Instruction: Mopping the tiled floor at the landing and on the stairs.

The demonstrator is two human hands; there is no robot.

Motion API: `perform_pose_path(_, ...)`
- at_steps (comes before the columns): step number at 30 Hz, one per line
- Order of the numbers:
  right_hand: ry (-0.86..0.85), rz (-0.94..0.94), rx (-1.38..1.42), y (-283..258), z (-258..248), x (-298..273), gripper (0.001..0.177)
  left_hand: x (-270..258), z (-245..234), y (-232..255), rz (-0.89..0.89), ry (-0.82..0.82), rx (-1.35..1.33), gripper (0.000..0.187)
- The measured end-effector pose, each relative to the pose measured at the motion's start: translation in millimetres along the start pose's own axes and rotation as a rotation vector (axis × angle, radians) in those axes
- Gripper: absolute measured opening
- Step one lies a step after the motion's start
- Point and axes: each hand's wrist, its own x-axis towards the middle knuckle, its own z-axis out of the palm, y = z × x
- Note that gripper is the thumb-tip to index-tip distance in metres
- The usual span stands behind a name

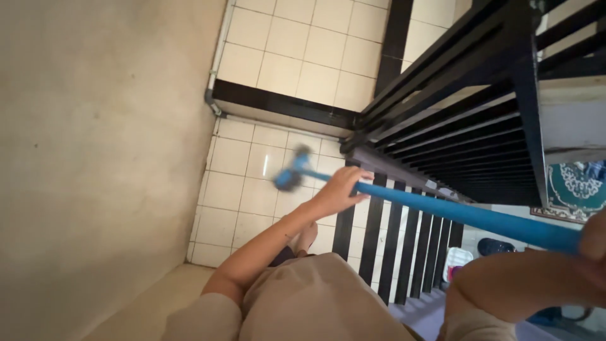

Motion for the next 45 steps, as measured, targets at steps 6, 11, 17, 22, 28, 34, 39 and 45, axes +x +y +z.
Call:
perform_pose_path(6,0.182,-0.358,0.023,90.7,59.1,105.1,0.022,-4.9,-46.9,-34.0,-0.063,0.341,0.146,0.024)
perform_pose_path(11,0.589,0.086,-0.085,216.4,155.6,212.5,0.032,-34.5,-50.1,-130.8,-0.171,0.545,0.246,0.031)
perform_pose_path(17,0.361,0.14,-0.186,284.5,206.7,225.2,0.021,-83.8,-23.6,-231.3,-0.307,0.559,0.299,0.036)
perform_pose_path(22,0.391,0.292,-0.118,256.4,208.2,212.7,0.021,-79.5,-9.2,-226.6,-0.244,0.508,0.202,0.028)
perform_pose_path(28,0.514,0.362,-0.116,214.0,196.3,194.2,0.023,-48.1,25.7,-203.7,-0.204,0.399,0.154,0.018)
perform_pose_path(34,0.657,0.536,-0.215,167.8,197.5,176.9,0.021,-14.8,59.7,-158.7,-0.118,0.251,-0.04,0.016)
perform_pose_path(39,0.762,0.649,-0.365,133.8,200.3,169.9,0.019,9.8,92.5,-123.3,-0.082,0.036,-0.248,0.016)
perform_pose_path(45,0.731,0.471,-0.474,86.5,197.1,155.6,0.026,7.0,120.5,-105.5,0.053,-0.195,-0.343,0.017)
